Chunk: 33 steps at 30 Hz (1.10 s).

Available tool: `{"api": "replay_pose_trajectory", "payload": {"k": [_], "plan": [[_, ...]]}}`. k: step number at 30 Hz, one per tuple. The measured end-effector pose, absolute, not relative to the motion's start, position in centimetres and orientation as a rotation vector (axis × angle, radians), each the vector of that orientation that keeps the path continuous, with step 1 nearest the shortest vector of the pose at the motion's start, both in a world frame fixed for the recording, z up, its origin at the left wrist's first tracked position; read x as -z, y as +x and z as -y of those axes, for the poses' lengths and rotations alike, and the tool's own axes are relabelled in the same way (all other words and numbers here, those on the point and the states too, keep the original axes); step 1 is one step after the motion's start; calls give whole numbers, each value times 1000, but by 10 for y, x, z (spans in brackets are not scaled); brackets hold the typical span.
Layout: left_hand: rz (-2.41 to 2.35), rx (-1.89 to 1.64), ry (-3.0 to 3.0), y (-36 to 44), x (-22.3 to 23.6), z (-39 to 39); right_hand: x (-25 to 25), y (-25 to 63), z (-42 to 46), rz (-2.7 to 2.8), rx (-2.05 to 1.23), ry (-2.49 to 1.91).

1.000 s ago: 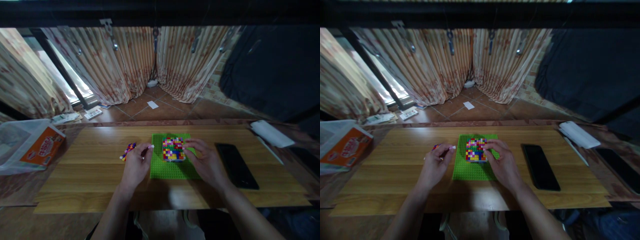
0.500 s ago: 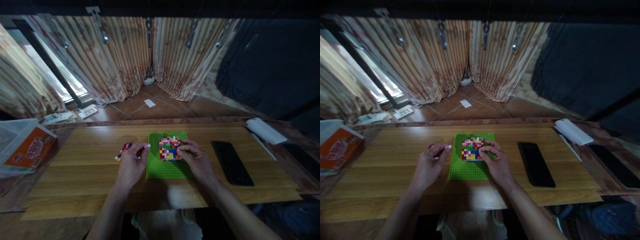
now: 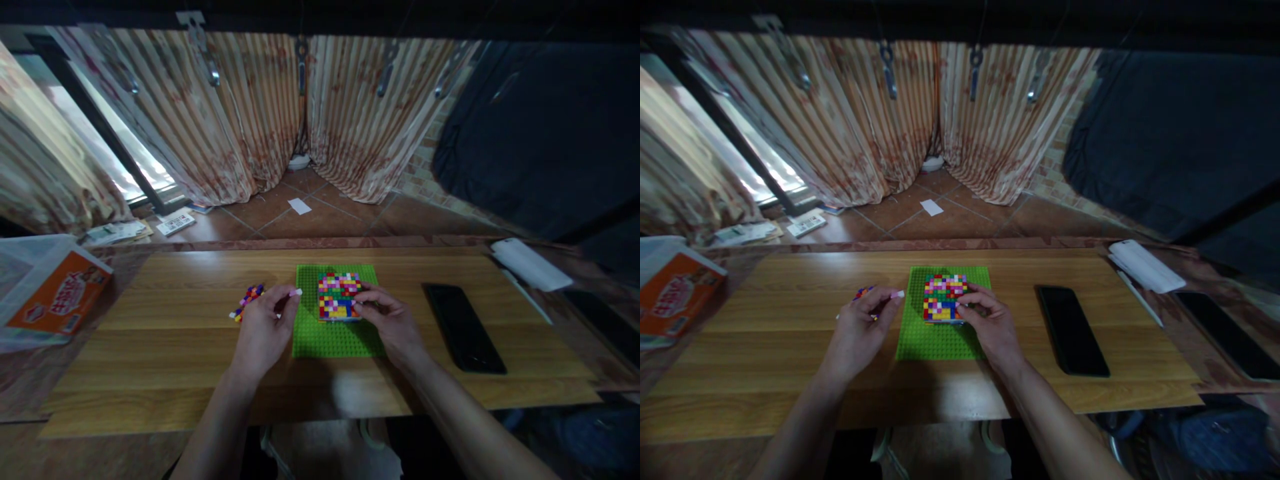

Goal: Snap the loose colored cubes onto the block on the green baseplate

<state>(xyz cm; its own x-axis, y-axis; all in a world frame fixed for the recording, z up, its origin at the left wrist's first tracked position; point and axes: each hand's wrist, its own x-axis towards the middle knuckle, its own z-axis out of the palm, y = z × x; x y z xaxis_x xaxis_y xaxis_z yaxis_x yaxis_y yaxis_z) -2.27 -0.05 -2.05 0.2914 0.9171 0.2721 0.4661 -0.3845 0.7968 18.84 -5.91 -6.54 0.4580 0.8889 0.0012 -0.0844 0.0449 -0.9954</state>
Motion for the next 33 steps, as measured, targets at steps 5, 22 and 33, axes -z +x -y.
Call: {"api": "replay_pose_trajectory", "payload": {"k": [5, 22, 33], "plan": [[-1224, -950, 1955, -21, 18, 1, 63, 186, 58, 683, -946, -1275], [-1076, -930, 1743, -4, 33, 6, 59, 187, 57, 805, -855, -1336], [-944, -936, 1832, 11, 17, 20, 18, 166, 67, 1666, -264, -1407]]}}
